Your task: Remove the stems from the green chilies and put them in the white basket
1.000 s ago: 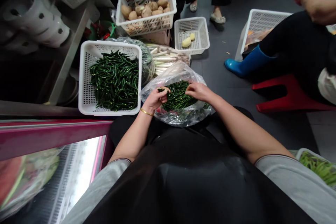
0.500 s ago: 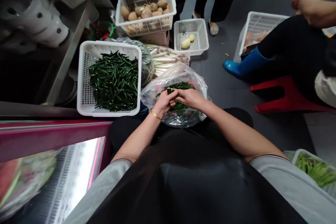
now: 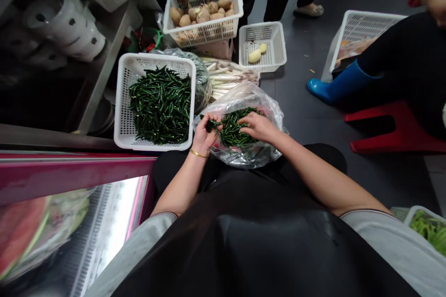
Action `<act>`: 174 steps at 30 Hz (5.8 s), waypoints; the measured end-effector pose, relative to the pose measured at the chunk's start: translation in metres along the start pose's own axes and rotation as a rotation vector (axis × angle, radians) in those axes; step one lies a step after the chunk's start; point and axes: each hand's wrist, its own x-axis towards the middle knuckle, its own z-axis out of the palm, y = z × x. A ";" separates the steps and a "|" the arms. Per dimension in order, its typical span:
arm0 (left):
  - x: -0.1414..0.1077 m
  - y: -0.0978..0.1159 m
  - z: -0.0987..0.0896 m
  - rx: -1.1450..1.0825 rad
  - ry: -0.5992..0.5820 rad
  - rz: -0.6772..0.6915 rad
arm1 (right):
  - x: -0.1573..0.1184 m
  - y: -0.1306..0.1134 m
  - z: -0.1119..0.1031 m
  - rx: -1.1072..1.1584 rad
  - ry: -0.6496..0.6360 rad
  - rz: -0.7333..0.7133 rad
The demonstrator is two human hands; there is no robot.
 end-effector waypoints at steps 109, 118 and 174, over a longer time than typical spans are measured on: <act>0.037 0.002 -0.018 1.205 -0.479 0.070 | 0.074 0.050 -0.022 -0.820 -0.275 0.241; 0.039 -0.029 -0.010 1.336 -0.421 0.435 | 0.041 0.019 -0.044 -0.895 -0.204 0.180; 0.018 -0.028 -0.024 0.270 -0.250 -0.249 | 0.034 0.060 -0.007 -0.576 -0.176 0.413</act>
